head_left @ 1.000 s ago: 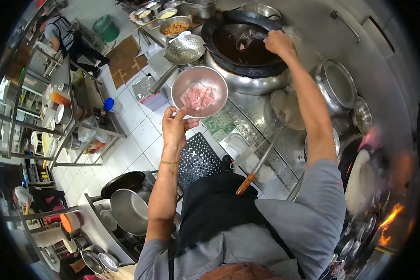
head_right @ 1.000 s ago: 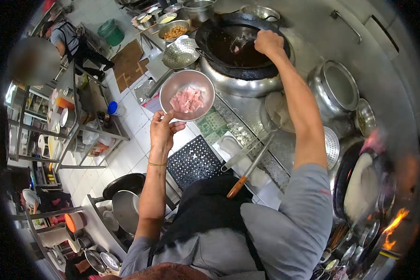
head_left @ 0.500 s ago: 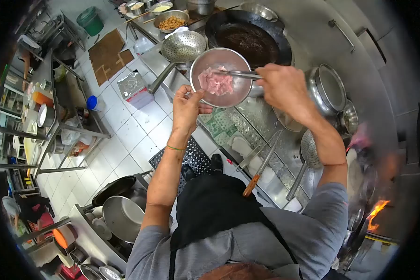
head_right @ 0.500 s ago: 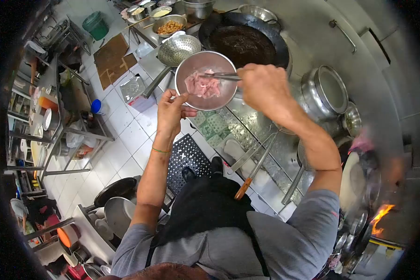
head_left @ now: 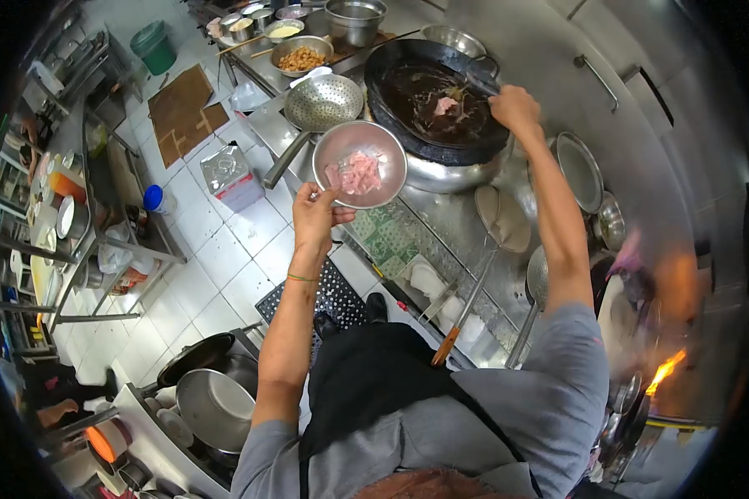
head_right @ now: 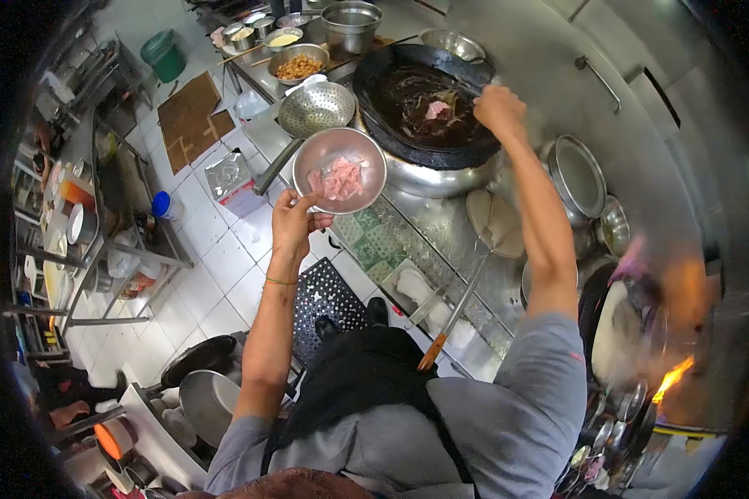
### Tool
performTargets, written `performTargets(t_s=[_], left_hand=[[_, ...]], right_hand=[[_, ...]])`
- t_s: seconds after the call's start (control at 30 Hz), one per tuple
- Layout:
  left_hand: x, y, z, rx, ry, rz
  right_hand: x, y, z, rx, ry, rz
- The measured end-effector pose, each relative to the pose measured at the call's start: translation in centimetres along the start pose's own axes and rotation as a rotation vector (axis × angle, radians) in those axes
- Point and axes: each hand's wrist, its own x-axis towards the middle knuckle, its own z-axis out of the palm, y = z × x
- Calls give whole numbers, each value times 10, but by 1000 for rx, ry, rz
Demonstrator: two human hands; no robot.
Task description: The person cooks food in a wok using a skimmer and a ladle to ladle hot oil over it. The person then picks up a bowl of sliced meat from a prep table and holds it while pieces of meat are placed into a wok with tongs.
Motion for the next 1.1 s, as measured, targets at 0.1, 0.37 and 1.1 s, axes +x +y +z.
performTargets(t_s=[0.1, 0.37, 1.1], left_hand=[[-5, 13, 1, -10, 10, 19], [-3, 32, 36, -15, -138, 86], [4, 23, 13, -12, -5, 64]], right_hand=[[-64, -4, -80, 287, 83, -150], [-144, -53, -90, 194, 48, -676], [-87, -7, -92, 334, -8, -392]])
